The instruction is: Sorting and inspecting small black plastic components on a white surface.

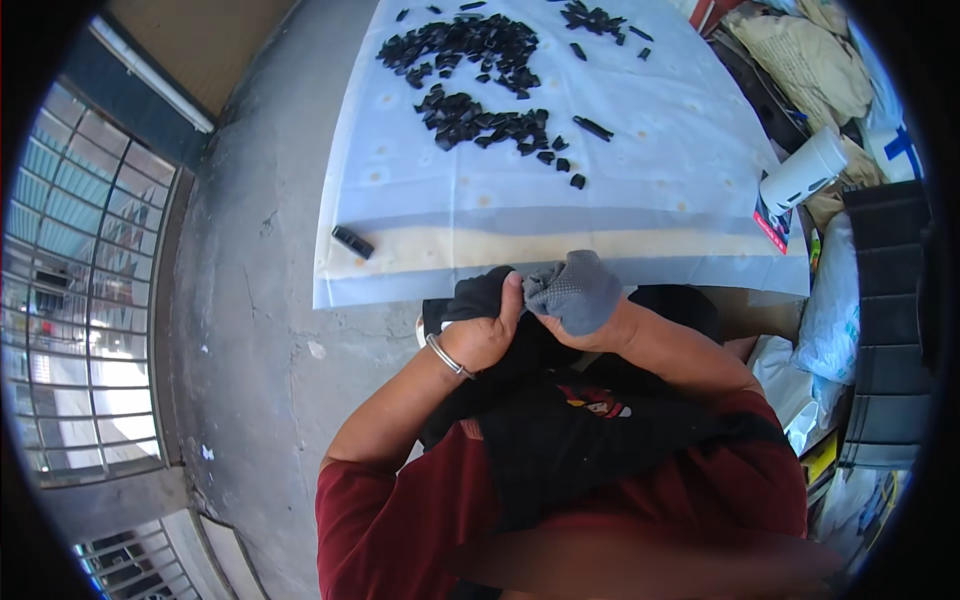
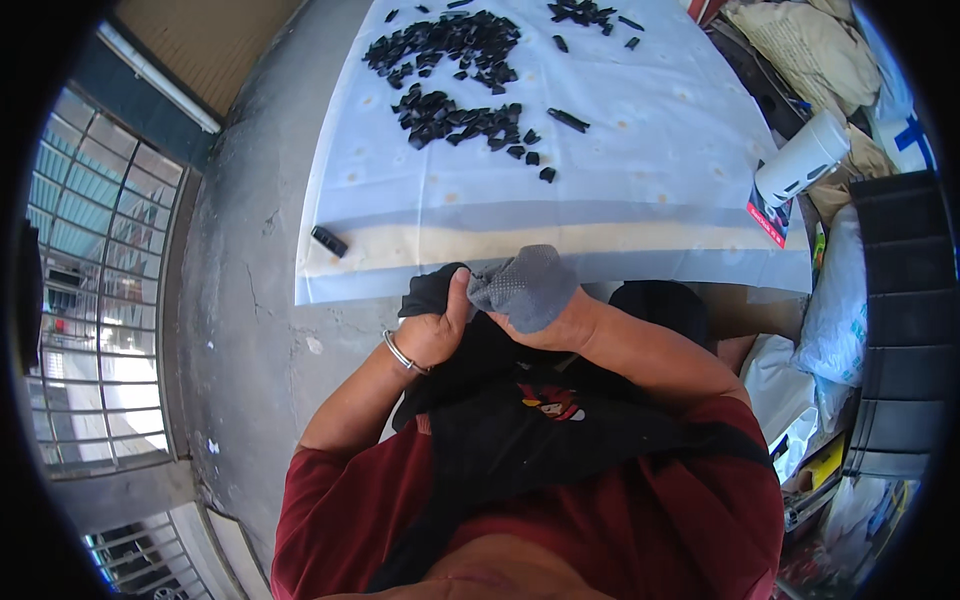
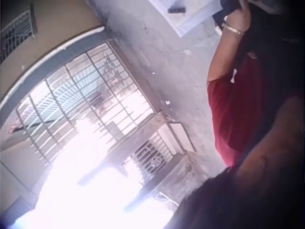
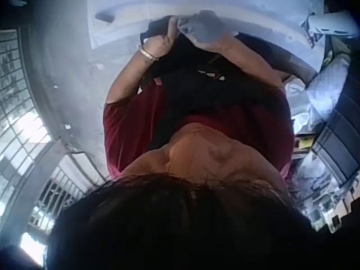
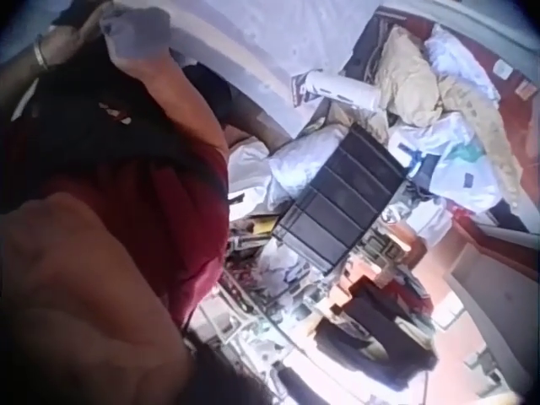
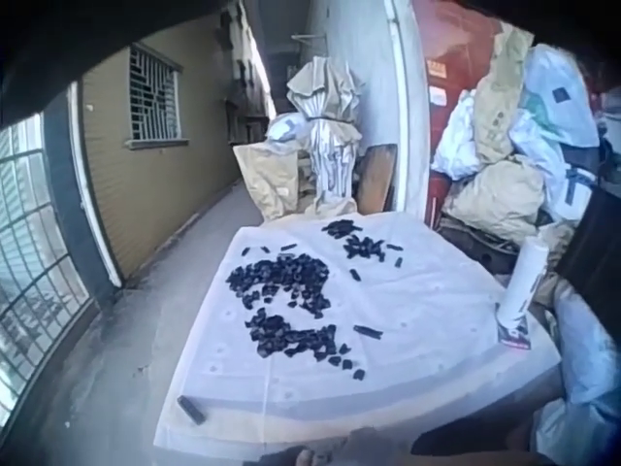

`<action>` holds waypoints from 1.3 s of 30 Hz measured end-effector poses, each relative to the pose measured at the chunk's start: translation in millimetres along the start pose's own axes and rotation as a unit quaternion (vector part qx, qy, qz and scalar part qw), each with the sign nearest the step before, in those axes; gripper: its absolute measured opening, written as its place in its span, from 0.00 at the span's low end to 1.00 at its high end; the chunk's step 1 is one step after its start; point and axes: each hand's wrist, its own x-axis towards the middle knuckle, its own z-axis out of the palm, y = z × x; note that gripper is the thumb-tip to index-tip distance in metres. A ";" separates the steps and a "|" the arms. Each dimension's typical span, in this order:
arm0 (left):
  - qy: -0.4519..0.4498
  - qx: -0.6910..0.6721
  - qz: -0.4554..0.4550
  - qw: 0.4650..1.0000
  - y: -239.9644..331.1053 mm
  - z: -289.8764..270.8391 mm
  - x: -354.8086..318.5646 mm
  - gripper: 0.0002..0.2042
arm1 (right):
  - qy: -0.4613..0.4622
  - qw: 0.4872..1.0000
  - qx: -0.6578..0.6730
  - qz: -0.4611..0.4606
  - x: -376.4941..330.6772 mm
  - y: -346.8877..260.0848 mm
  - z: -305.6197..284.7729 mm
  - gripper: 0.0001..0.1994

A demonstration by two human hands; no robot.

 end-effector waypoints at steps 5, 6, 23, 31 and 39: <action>-0.029 0.194 0.031 0.980 7.1 2.2 46.7 0.13 | -0.244 0.949 0.043 0.196 16.1 41.6 -55.0 0.15; 0.026 0.203 0.060 0.977 -2.8 11.3 60.3 0.14 | -0.153 0.966 -0.044 0.205 15.1 67.1 -56.7 0.14; 0.005 0.308 0.149 0.940 -24.1 75.0 132.7 0.09 | 0.101 0.976 -0.024 0.192 12.6 145.6 -29.8 0.10; -0.035 0.281 0.186 0.941 -18.1 70.3 136.3 0.07 | 0.118 0.954 0.080 0.262 -9.7 137.2 -38.8 0.14; -0.043 0.315 0.120 0.941 -17.5 75.5 130.3 0.08 | 0.060 0.977 0.001 0.206 -9.4 113.2 -41.9 0.12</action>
